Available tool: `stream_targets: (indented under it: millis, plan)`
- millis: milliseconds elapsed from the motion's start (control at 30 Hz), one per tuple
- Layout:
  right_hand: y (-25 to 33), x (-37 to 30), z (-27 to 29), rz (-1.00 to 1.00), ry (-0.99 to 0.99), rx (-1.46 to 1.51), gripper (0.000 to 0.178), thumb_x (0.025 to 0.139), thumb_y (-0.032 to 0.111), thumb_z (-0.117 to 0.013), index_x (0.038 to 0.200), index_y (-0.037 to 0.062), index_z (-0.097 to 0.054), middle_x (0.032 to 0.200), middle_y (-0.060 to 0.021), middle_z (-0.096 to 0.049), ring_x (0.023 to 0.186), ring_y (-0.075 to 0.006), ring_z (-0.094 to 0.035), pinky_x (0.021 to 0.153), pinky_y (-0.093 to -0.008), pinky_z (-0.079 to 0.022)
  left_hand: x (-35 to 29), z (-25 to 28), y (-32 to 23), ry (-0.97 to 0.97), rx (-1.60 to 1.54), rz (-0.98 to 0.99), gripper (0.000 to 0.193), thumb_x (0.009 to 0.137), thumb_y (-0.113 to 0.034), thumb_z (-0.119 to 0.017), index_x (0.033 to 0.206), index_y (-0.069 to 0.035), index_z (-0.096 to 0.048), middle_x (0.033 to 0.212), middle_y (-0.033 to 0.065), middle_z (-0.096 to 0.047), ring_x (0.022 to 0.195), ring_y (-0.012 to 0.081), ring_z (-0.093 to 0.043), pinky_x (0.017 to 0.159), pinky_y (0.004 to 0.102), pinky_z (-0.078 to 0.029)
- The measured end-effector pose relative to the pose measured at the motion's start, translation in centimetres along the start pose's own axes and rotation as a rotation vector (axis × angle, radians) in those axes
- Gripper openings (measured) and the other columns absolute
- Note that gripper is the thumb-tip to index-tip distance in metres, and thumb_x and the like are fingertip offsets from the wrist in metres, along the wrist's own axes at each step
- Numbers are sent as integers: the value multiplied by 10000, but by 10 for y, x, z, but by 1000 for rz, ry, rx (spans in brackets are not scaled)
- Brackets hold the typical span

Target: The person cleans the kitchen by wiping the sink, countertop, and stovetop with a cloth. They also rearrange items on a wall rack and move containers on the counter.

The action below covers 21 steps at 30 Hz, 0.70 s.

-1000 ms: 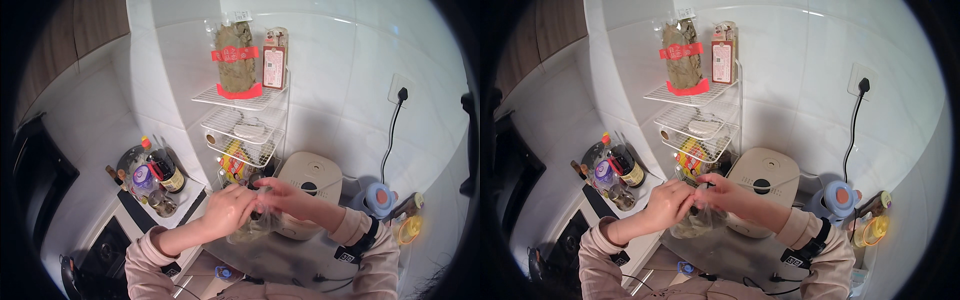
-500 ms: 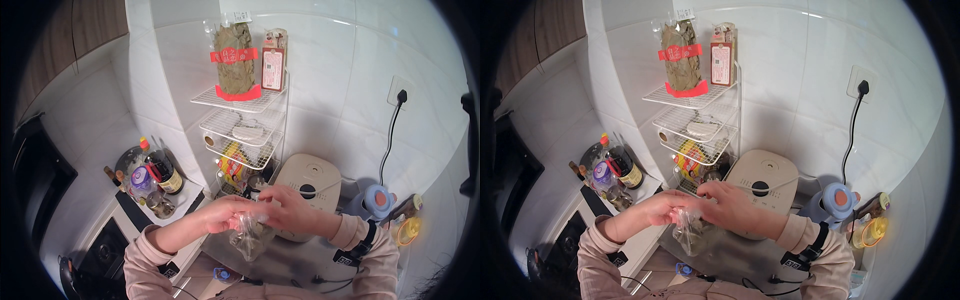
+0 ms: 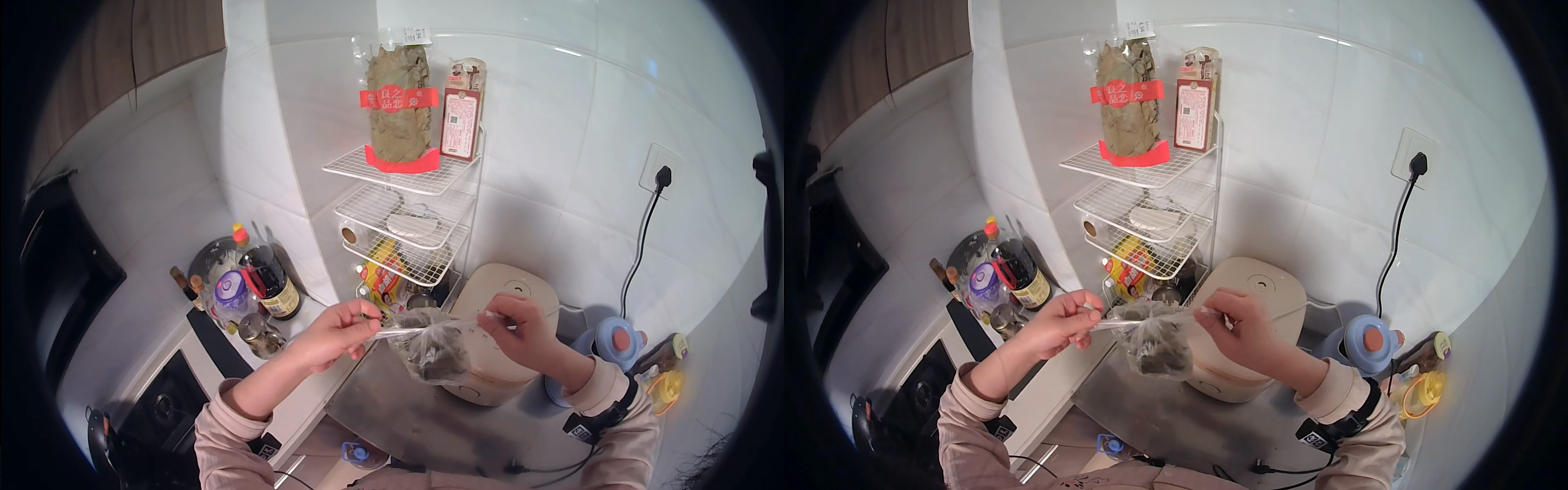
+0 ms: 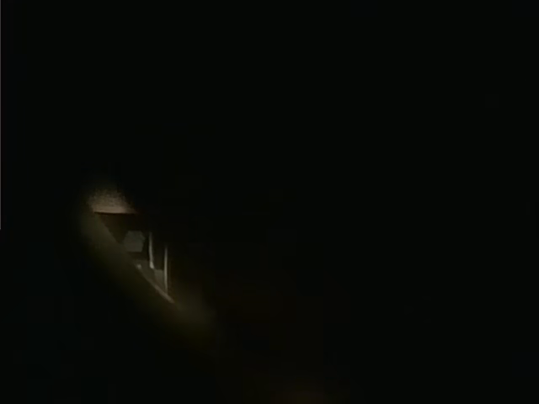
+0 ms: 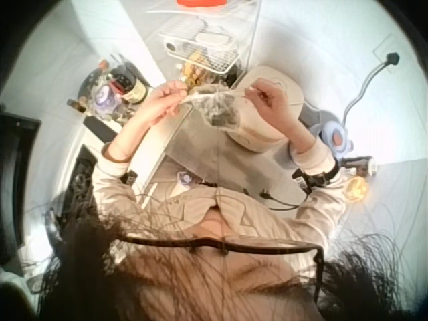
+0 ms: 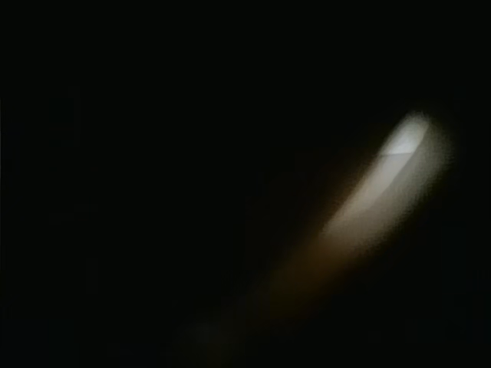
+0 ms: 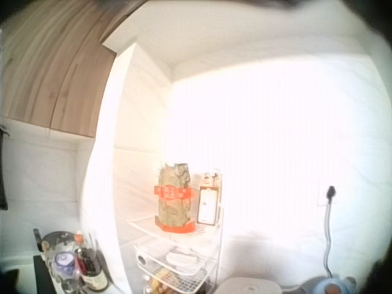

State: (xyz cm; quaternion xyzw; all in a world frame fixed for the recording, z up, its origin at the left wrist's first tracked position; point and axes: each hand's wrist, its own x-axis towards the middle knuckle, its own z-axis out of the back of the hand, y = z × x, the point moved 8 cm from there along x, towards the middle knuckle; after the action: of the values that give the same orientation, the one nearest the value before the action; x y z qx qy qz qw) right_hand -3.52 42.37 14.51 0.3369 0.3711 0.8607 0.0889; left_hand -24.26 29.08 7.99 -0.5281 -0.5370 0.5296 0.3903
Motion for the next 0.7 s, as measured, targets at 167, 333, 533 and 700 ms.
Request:
stream_targets:
  millis: [167,333,533,700]
  plan:
    - [-7,-4,6,-11,0,35,166,902,104,-669,797,-9,-605,652,-37,-527,539,-107,-423,490,-276,-351,-5,9,-10,-42,192,-56,140,957,-182,-631,1021,-58,-617,682,-46,-536,586,43,-506,516,243,-420]
    - [-2,-2,4,-26,86,75,169,889,115,-692,794,3,-610,660,-45,-538,540,-122,-454,496,-271,-364,-29,-17,-49,-108,1049,-564,234,964,-249,-617,856,-45,-652,573,-27,-479,593,37,-510,510,268,-397]
    - [55,6,-17,293,252,-126,141,878,129,-672,803,29,-607,736,-88,-591,602,-256,-580,532,-365,-443,-3,0,-17,-3,211,48,134,926,-215,-676,921,-88,-631,794,-49,-579,686,75,-538,617,256,-451]
    - [81,21,-57,411,339,-181,103,859,142,-655,871,51,-610,808,-86,-594,700,-298,-591,606,-392,-455,3,-46,-37,169,439,-300,346,819,-154,-755,1102,-85,-568,897,-2,-567,770,88,-524,686,254,-450]
